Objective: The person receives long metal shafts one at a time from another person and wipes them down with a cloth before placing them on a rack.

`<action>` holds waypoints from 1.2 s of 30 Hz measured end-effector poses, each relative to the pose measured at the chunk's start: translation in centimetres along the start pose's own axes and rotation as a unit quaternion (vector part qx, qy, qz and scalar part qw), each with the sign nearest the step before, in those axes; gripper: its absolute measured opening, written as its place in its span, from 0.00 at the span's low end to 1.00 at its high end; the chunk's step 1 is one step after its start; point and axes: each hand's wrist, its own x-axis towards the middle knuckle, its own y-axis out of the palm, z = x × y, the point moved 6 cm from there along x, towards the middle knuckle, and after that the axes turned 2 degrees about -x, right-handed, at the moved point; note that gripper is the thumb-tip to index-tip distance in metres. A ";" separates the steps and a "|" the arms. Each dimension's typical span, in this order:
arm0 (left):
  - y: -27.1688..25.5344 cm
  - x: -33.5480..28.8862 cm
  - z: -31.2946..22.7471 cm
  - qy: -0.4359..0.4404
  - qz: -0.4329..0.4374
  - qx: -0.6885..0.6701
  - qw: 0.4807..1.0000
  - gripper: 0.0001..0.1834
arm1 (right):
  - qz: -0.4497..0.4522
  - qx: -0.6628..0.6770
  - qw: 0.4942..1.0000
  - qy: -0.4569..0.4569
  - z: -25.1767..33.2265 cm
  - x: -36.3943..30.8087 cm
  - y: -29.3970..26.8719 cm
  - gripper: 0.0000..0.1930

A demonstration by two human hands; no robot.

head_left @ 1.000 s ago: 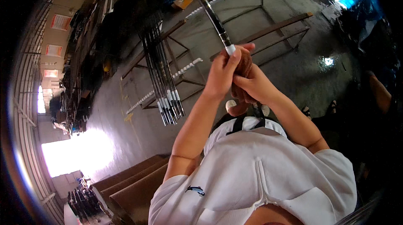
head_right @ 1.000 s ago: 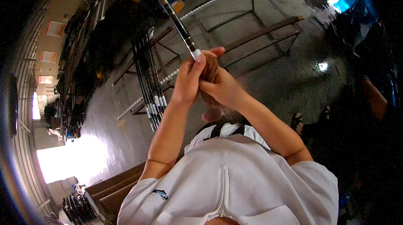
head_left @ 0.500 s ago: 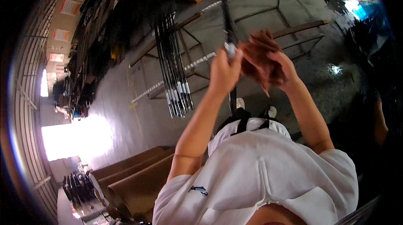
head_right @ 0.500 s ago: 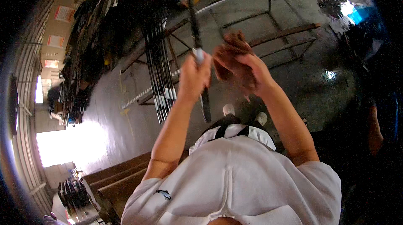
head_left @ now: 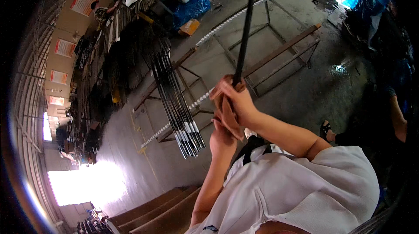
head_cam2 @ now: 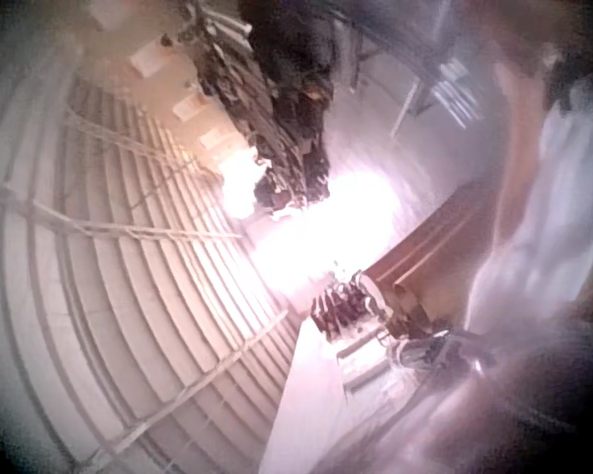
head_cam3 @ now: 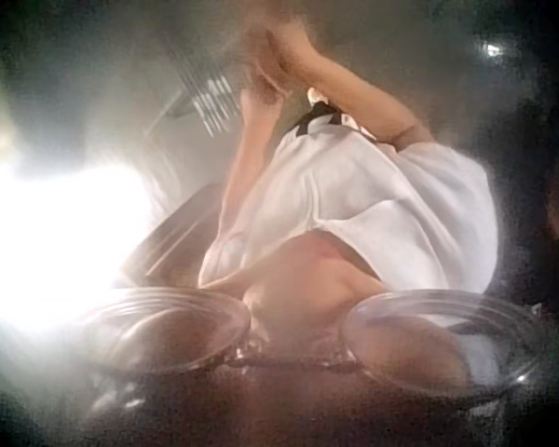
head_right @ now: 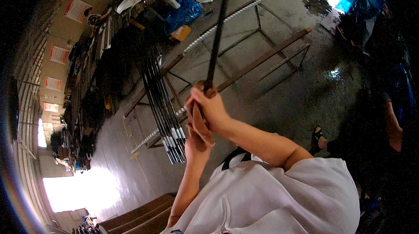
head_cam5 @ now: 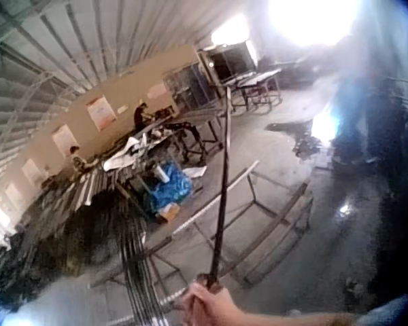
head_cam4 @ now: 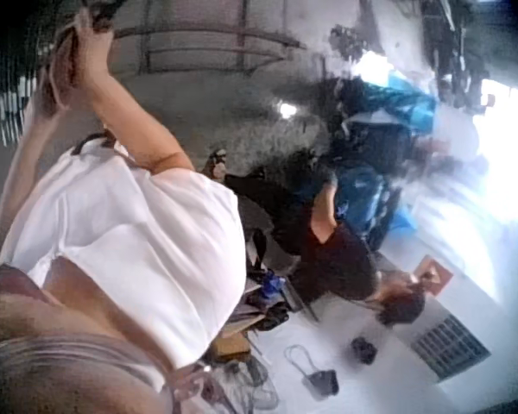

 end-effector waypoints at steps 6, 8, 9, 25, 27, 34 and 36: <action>-0.8 -5.6 9.8 -0.017 -0.049 0.138 0.989 0.17 | -0.126 -0.016 0.991 -0.049 7.6 5.2 -4.0 0.13; 0.1 -7.3 15.3 -0.042 -0.062 0.161 0.984 0.17 | -0.159 -0.073 0.981 -0.082 9.7 6.9 -5.6 0.14; 0.3 -8.3 18.6 -0.077 -0.055 0.183 0.979 0.16 | -0.172 -0.079 0.978 -0.084 11.0 7.7 -6.1 0.15; 1.9 -25.6 49.5 -0.209 -0.043 0.300 0.930 0.17 | 0.069 0.035 0.989 -0.123 26.8 12.2 -3.6 0.20; 2.1 -24.6 48.4 -0.256 0.021 0.207 0.944 0.20 | 0.101 0.032 0.993 -0.056 20.8 10.1 -3.2 0.18; -0.2 -25.9 41.7 -0.266 0.023 0.218 0.939 0.18 | -0.176 0.028 0.982 -0.056 20.5 10.8 -5.3 0.11; 0.0 -26.6 44.9 -0.286 0.065 0.244 0.924 0.22 | -0.028 0.150 0.986 -0.066 26.5 14.7 -7.4 0.13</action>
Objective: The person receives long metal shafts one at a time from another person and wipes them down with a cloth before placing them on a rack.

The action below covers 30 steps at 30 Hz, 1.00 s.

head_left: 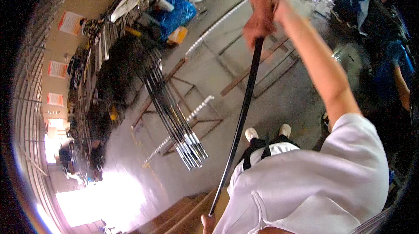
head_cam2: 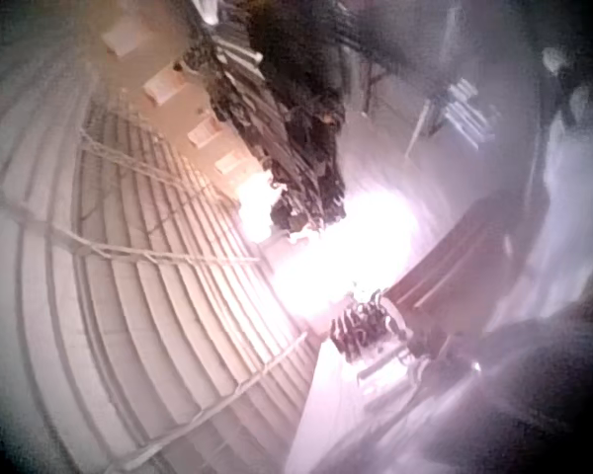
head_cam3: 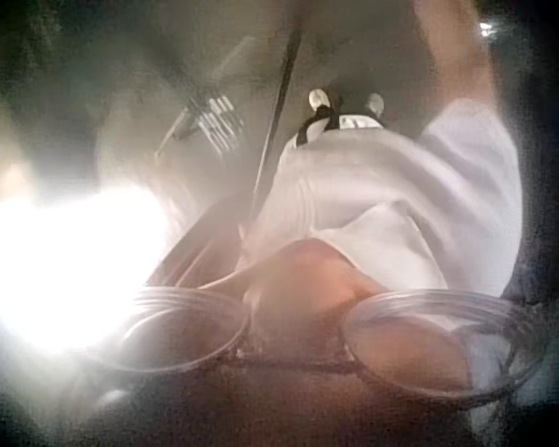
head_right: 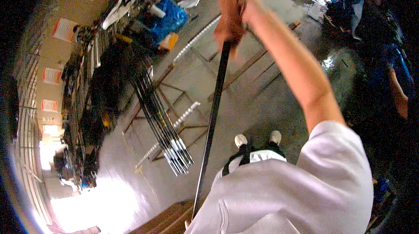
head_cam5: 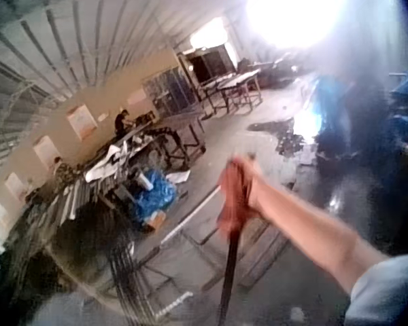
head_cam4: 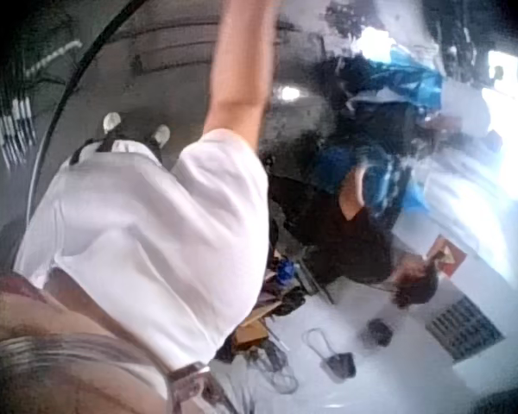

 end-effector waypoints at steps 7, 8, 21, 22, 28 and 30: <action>-1.8 3.5 -13.1 0.085 0.109 -0.235 0.962 0.21 | 0.130 -0.230 0.958 -0.114 -1.8 -4.4 9.6 0.26; -4.6 2.7 -17.6 0.138 0.104 -0.230 0.958 0.20 | 0.078 -0.230 0.962 -0.123 -2.9 -5.5 10.1 0.25; -27.2 -0.1 -43.1 0.423 -0.235 -0.372 0.792 0.12 | 0.088 -0.244 0.965 0.031 -30.1 -20.5 1.3 0.06; -27.6 -0.7 -43.6 0.445 -0.269 -0.384 0.763 0.12 | 0.076 -0.219 0.971 0.051 -30.4 -20.0 0.5 0.05; -17.8 2.8 -32.6 0.098 -0.055 -0.232 0.966 0.13 | -0.016 -0.282 0.958 0.044 -21.3 -12.5 0.6 0.09; -12.9 3.7 -24.6 0.088 -0.082 -0.176 0.977 0.11 | -0.047 -0.312 0.948 0.040 -16.2 -8.7 1.0 0.11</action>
